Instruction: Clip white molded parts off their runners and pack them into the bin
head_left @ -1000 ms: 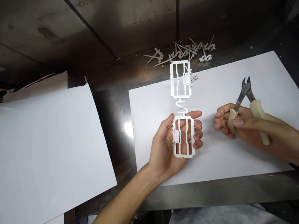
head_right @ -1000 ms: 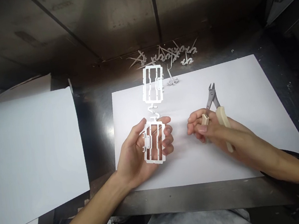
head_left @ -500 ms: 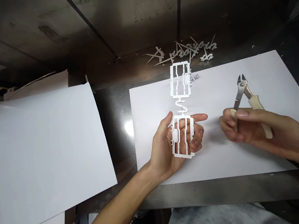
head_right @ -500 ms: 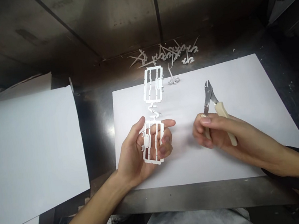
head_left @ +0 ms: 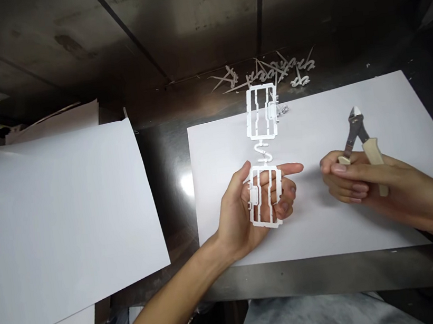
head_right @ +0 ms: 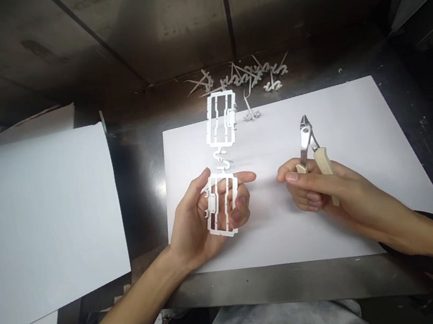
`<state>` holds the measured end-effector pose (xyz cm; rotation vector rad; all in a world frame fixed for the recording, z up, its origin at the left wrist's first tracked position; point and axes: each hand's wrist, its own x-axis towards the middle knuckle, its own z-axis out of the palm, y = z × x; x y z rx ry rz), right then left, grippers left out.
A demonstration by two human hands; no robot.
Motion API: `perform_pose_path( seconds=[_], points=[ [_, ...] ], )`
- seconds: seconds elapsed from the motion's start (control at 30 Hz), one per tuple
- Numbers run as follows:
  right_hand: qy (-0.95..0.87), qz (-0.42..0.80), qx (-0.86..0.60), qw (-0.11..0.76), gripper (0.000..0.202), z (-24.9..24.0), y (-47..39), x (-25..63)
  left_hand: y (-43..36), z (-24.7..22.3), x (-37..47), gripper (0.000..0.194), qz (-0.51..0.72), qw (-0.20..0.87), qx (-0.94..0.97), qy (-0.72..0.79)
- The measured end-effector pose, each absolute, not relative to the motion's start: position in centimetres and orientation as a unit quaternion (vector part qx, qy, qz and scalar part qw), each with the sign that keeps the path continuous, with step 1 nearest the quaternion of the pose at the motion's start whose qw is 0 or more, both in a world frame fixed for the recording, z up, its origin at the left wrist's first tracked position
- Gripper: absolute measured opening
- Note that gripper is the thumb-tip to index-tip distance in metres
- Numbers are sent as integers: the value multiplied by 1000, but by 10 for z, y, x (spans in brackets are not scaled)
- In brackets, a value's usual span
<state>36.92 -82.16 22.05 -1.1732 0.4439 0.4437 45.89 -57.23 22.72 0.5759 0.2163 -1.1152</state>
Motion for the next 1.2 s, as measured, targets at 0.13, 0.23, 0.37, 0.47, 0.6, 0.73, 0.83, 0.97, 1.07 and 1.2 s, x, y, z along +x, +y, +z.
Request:
perform_pose_path(
  seconds=[0.13,0.23,0.37,0.47,0.6,0.73,0.83,0.97,1.07,1.2],
  points=[
    [185,194,-590,761,36,220,-822,367,-573,228,458,57,-506,814,267,100],
    [165,197,-593,763,41,221,-822,368,-575,228,457,56,-489,826,265,97],
    [161,199,-571,780,46,223,-821,370,-575,230,457,55,-483,832,249,112],
    [167,205,-572,776,44,224,-822,369,-575,231,457,57,-484,836,232,115],
    [185,206,-604,748,38,222,-824,367,-573,233,456,63,-481,842,217,112],
    [216,200,-619,728,32,222,-824,364,-573,233,457,60,-483,841,217,108],
    [219,191,-625,724,31,223,-822,364,-574,233,458,55,-497,832,225,101],
    [193,183,-625,734,30,223,-819,365,-574,230,456,42,-506,813,278,70],
    [180,175,-623,741,29,225,-818,366,-573,225,454,43,-508,792,335,40],
    [182,169,-628,737,26,226,-819,366,-573,222,454,49,-492,789,370,3]
  ],
)
